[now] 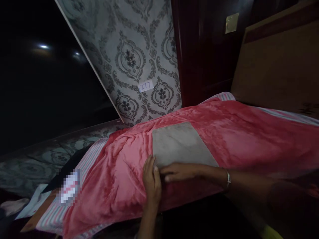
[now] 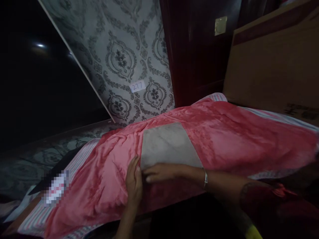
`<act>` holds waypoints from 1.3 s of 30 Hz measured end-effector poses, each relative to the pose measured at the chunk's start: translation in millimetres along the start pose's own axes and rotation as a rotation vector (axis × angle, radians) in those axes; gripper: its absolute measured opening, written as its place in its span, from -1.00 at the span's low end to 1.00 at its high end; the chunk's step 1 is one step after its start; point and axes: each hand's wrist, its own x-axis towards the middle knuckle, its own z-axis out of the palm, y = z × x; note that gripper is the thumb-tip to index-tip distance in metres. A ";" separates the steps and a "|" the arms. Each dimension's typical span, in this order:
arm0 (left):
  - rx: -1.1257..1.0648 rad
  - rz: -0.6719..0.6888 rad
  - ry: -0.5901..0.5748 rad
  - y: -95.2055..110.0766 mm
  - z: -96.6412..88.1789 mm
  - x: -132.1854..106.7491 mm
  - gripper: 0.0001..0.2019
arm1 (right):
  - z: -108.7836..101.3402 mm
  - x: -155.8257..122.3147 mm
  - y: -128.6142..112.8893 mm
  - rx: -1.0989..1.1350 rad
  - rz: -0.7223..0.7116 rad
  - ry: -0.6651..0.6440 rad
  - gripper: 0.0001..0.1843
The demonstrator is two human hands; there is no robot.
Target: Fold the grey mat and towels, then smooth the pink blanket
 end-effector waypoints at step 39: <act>0.294 0.191 -0.949 25.1 191.1 183.3 -0.39 | -33.0 -110.5 29.8 -0.338 0.527 0.241 -0.31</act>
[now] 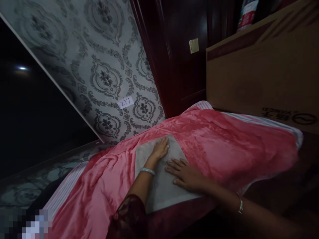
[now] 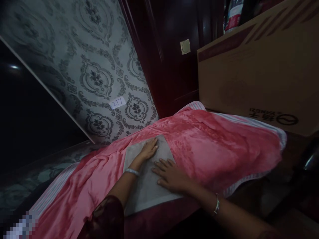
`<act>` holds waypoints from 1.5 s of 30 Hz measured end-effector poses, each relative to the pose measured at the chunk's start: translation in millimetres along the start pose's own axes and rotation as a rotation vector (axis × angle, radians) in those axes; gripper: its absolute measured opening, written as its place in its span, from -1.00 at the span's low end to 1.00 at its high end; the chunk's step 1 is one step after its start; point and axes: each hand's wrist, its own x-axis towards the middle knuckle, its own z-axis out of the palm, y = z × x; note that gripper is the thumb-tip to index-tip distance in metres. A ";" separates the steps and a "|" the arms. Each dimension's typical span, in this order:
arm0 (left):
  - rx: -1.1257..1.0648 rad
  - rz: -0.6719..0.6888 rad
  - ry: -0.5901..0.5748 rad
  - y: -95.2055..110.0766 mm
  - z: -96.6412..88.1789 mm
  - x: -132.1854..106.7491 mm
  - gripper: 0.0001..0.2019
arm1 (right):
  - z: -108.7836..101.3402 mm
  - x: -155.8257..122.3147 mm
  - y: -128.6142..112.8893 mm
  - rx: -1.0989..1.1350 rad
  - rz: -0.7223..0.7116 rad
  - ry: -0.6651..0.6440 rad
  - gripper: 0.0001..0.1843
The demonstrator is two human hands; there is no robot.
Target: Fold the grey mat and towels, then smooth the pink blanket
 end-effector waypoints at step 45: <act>-0.386 -0.058 0.091 -43.7 30.2 40.9 -0.32 | -30.1 -62.2 9.4 0.087 -0.044 -0.185 -0.30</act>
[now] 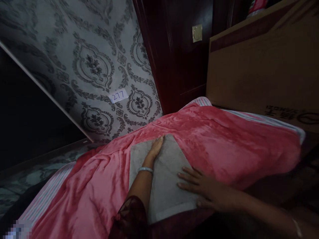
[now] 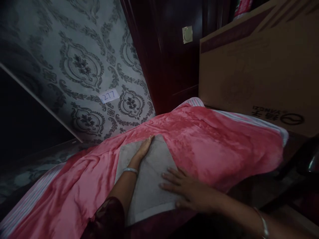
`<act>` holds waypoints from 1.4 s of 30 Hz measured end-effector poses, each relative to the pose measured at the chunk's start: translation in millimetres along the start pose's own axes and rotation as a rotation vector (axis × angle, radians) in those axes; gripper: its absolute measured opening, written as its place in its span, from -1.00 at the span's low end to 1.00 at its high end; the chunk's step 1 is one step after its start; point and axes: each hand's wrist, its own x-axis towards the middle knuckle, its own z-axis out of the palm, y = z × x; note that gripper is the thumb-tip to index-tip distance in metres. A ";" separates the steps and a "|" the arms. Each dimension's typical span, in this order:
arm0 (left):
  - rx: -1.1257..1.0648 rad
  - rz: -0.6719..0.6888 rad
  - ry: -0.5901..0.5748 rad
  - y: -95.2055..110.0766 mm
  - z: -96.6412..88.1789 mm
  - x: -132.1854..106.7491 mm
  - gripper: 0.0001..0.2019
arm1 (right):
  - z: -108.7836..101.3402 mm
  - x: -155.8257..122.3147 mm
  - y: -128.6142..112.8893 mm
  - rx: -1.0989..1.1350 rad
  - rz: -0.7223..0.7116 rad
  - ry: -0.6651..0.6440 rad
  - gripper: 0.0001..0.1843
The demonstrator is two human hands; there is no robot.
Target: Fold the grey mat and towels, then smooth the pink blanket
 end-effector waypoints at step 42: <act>0.316 0.574 -0.492 82.1 -1.3 -247.3 -0.36 | -18.6 162.8 94.3 -0.121 0.187 0.281 -0.29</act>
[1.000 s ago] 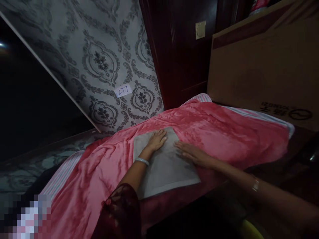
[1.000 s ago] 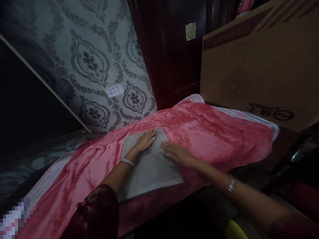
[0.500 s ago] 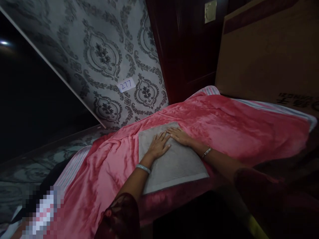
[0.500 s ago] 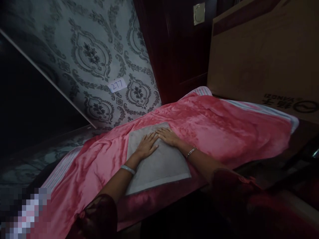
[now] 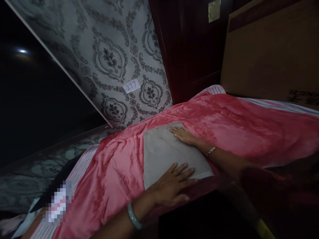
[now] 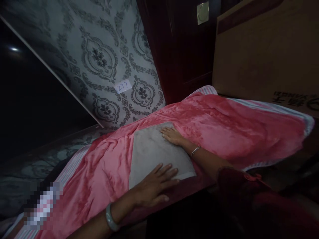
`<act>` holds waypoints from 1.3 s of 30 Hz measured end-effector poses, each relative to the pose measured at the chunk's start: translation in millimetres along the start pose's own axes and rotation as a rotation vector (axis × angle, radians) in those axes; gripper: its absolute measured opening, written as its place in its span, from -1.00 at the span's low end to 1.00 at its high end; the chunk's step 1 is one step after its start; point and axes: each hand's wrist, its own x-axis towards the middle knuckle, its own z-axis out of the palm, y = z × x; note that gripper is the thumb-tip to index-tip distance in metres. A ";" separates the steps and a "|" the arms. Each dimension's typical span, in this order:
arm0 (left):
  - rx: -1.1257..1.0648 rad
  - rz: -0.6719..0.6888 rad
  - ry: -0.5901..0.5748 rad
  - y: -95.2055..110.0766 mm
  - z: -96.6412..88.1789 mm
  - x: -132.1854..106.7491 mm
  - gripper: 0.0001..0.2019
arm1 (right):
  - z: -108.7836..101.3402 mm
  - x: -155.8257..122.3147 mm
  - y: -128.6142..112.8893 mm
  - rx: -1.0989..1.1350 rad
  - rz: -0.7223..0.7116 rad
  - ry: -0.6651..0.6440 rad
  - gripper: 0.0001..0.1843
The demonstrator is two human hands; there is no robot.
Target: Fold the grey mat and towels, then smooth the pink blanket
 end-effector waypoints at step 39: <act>-0.673 -0.882 1.030 -41.1 59.6 -100.2 -0.35 | 17.0 -79.9 -26.8 0.130 0.065 0.095 -0.22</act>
